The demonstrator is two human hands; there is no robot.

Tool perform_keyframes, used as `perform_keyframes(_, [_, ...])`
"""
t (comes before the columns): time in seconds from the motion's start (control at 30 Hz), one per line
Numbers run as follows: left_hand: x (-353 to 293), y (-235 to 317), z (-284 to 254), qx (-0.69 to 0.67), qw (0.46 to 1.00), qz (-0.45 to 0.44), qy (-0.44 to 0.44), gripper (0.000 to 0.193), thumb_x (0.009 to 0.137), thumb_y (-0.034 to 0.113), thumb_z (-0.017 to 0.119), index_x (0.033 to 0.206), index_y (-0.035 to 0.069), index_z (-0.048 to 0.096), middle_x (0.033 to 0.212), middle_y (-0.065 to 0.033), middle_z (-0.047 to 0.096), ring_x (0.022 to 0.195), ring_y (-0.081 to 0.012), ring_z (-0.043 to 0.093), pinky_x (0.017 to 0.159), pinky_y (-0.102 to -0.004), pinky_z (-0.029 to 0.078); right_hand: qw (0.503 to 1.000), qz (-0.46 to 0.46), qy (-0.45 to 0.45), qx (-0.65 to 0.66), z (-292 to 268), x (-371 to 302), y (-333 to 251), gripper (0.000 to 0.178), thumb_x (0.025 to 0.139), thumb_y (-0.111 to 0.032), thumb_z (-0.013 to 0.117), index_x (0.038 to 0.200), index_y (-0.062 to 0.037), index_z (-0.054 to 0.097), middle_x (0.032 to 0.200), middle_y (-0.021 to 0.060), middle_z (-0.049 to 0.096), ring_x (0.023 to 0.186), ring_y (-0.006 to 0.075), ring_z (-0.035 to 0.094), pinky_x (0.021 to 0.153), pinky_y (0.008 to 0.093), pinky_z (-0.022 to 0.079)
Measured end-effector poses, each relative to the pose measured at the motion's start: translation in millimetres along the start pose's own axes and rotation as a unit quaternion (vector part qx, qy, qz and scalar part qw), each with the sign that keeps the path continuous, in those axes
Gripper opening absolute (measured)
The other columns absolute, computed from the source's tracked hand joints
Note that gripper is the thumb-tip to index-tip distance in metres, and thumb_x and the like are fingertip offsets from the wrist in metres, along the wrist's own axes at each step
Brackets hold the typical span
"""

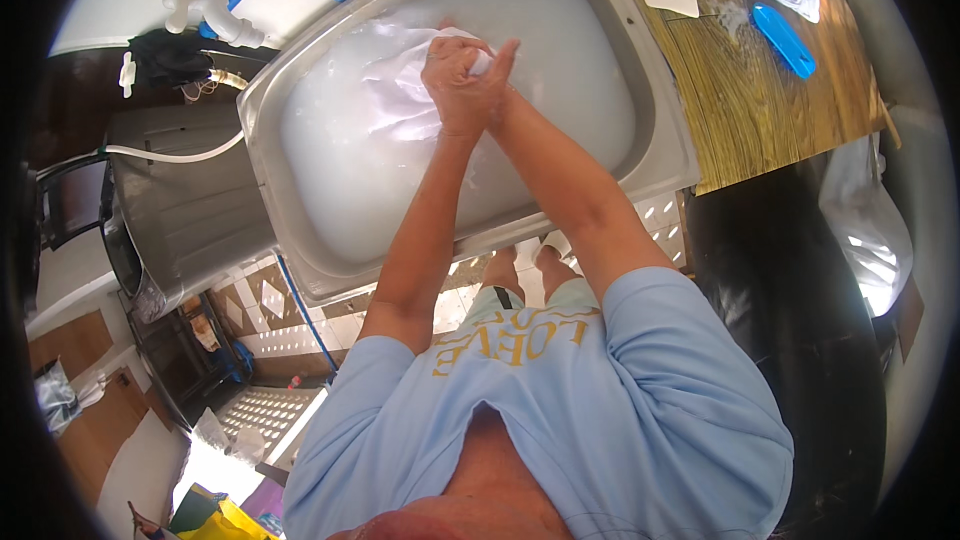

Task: The person washes a white t-shirt by hand in a sink filled with soapy water, scrubbing stained areas with a blue brush and by rubbing the fabric against itself, then rinses it and places it into a washing machine.

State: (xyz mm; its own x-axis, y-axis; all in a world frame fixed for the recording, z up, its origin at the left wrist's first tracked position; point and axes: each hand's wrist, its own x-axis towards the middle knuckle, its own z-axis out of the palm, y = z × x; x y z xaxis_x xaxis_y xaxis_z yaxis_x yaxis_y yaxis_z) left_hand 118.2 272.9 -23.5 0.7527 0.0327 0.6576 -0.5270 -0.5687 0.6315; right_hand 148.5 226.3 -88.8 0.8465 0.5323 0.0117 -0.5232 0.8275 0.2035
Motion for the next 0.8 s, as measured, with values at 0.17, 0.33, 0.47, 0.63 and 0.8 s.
perform_keyframes(0.17, [32.2, -70.0, -29.0, 0.045, 0.979, -0.194, 0.032, 0.030, 0.078, 0.012, 0.070, 0.054, 0.000, 0.054, 0.044, -0.0081, 0.048, 0.042, -0.0152, 0.033, 0.044, -0.0332, 0.035, 0.864, -0.059, 0.371, -0.335, 67.5, 5.8, 52.3, 0.032, 0.099, -0.042, 0.037, 0.085, -0.0158, 0.049, 0.083, -0.0028, 0.053, 0.080, 0.0105, 0.054, 0.070, 0.0268, 0.047])
perform_keyframes(0.33, [27.1, -51.9, -3.1, 0.037, 0.995, -0.083, 0.044, 0.033, 0.077, 0.010, 0.070, 0.052, 0.000, 0.050, 0.044, -0.0070, 0.041, 0.046, -0.0118, 0.030, 0.044, -0.0322, 0.032, 0.994, 0.020, -0.035, -0.097, -35.2, 18.7, -4.2, 0.038, 0.097, -0.043, 0.044, 0.116, -0.0117, 0.054, 0.099, 0.0063, 0.061, 0.085, 0.0204, 0.062, 0.070, 0.0374, 0.053])
perform_keyframes(0.47, [4.0, -94.7, -35.6, 0.051, 0.973, -0.219, 0.055, 0.032, 0.076, 0.012, 0.072, 0.053, 0.001, 0.052, 0.046, -0.0033, 0.045, 0.048, -0.0096, 0.032, 0.044, -0.0305, 0.032, 0.850, -0.031, 0.400, -0.343, 47.5, 5.2, 37.9, 0.051, 0.096, -0.046, 0.045, 0.121, -0.0029, 0.051, 0.118, 0.0162, 0.058, 0.102, 0.0328, 0.060, 0.083, 0.0487, 0.051])
perform_keyframes(0.63, [39.0, -43.5, -59.3, -0.374, 0.848, -0.357, 0.112, 0.035, 0.091, 0.025, 0.063, 0.067, -0.001, 0.065, 0.069, -0.0036, 0.064, 0.062, -0.0121, 0.054, 0.060, -0.0280, 0.045, 0.879, -0.051, 0.373, -0.292, 54.4, 0.5, 13.6, 0.049, 0.095, -0.048, 0.046, 0.116, -0.0035, 0.051, 0.114, 0.0127, 0.058, 0.100, 0.0274, 0.060, 0.085, 0.0443, 0.052])
perform_keyframes(0.8, [-6.7, 15.6, 0.0, -0.140, 0.984, -0.106, -0.023, 0.031, 0.078, 0.015, 0.073, 0.056, 0.003, 0.054, 0.060, -0.0052, 0.060, 0.065, -0.0083, 0.053, 0.080, -0.0314, 0.045, 0.985, -0.062, -0.123, -0.100, -17.2, -7.8, -3.0, 0.027, 0.096, -0.035, 0.052, 0.097, -0.0085, 0.050, 0.095, 0.0030, 0.054, 0.088, 0.0152, 0.056, 0.083, 0.0270, 0.049])
